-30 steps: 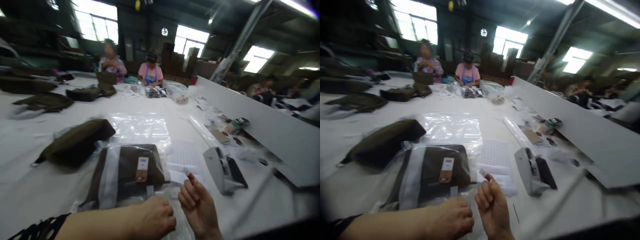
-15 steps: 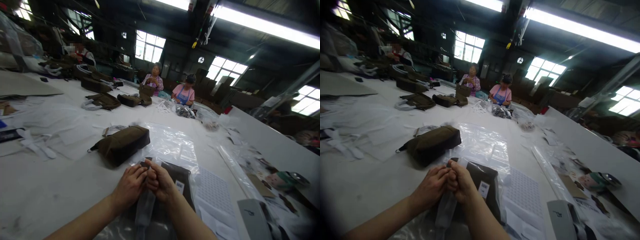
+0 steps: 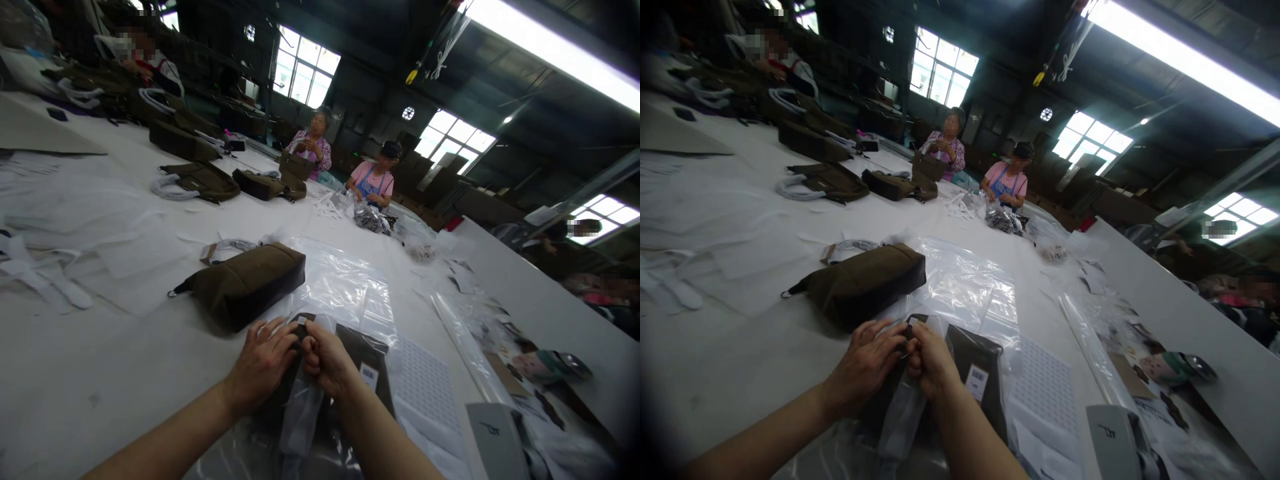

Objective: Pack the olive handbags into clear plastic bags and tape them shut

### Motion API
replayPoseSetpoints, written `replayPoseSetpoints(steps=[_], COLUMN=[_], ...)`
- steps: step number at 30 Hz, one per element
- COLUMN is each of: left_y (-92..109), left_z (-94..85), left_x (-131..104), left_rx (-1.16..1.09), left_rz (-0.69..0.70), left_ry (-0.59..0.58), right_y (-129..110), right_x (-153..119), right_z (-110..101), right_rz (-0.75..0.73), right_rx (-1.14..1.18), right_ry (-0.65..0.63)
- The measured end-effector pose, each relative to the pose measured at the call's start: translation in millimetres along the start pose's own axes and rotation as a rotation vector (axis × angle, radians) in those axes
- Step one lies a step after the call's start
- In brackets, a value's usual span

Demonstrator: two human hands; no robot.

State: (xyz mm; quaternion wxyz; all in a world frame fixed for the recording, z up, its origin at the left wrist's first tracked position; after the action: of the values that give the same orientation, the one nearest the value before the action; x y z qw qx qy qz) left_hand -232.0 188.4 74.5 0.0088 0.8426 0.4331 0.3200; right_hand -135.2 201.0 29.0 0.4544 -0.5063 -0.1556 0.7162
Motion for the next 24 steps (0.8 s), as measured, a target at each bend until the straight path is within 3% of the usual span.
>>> replayPoseSetpoints(steps=[6, 10, 12, 14, 17, 20, 22, 24], left_y=[-10.0, -9.8, -8.5, -6.7, -13.4, -50.3, -85.0, -110.7], left_z=[26.4, 36.4, 38.8, 39.1, 29.2, 10.3, 7.7, 10.5], left_x=[11.2, 11.9, 13.8, 16.5, 14.5, -14.7, -60.9, -120.3], left_rx=[0.013, 0.003, -0.007, -0.020, -0.059, -0.126, -0.196, -0.260], left_rz=[0.055, 0.121, 0.135, 0.138, 0.086, -0.154, -0.404, -0.615], left_ry=[-0.167, -0.216, -0.228, -0.235, -0.214, -0.212, -0.341, -0.515], right_y=[-0.3, -0.7, -1.2, 1.0, -3.8, -25.9, -27.4, -1.3], right_x=[1.4, -0.1, 0.9, 4.3, 2.6, -17.1, -33.8, -46.9], right_z=[2.4, 1.8, 5.9, 9.4, 1.5, 3.3, 34.0, 78.3], right_rz=[-0.089, -0.264, -0.310, -0.264, -0.215, -0.437, -0.606, -0.698], right_rx=[-0.106, -0.201, -0.249, -0.252, -0.154, -0.311, -0.667, -1.078], right_ry=[-0.022, 0.006, -0.013, -0.043, 0.023, 0.045, -0.135, -0.451])
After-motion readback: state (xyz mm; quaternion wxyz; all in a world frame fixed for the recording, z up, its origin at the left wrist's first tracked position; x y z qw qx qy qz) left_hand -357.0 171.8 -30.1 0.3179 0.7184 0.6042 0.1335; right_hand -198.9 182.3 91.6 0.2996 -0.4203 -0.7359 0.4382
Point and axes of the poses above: each hand's wrist, its own x-axis towards the middle knuckle, its own z-axis out of the palm, y = z × x, the point moved 9 cm from there along x, towards the middle knuckle, and after that the axes turned 7 degrees about x, right-handed, at the moved point
